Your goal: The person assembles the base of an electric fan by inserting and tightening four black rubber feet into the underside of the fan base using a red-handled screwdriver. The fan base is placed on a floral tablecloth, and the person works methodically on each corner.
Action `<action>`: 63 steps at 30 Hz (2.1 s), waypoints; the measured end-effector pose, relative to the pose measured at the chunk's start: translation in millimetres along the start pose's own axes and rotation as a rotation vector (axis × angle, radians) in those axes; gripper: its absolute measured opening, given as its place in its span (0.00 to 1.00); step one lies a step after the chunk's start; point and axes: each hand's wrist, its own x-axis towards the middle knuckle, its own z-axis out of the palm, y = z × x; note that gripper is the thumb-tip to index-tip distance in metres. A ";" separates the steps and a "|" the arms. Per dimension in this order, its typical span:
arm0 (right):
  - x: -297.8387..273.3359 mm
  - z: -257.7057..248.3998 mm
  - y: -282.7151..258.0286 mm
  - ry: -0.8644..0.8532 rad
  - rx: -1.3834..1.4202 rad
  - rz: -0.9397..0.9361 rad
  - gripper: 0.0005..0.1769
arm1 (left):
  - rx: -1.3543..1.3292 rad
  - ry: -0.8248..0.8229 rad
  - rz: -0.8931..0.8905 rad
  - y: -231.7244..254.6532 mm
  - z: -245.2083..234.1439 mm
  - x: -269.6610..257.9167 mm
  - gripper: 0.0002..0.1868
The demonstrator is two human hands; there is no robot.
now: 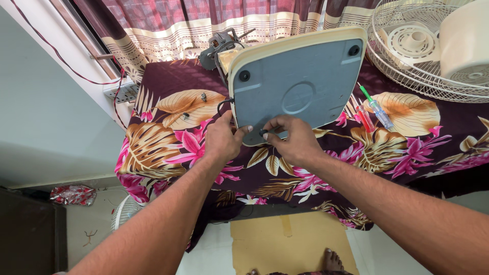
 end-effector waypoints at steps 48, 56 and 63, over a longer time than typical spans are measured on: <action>-5.4 39.8 9.1 0.139 -0.105 0.140 0.11 | -0.033 -0.126 -0.016 1.2 1.8 9.3 0.20; -8.8 42.1 2.2 0.135 -0.009 0.303 0.12 | -0.034 -0.115 0.013 -0.2 5.3 9.5 0.19; -8.5 42.2 -2.9 0.143 0.047 0.416 0.13 | -0.037 -0.100 0.027 -0.9 7.5 9.3 0.19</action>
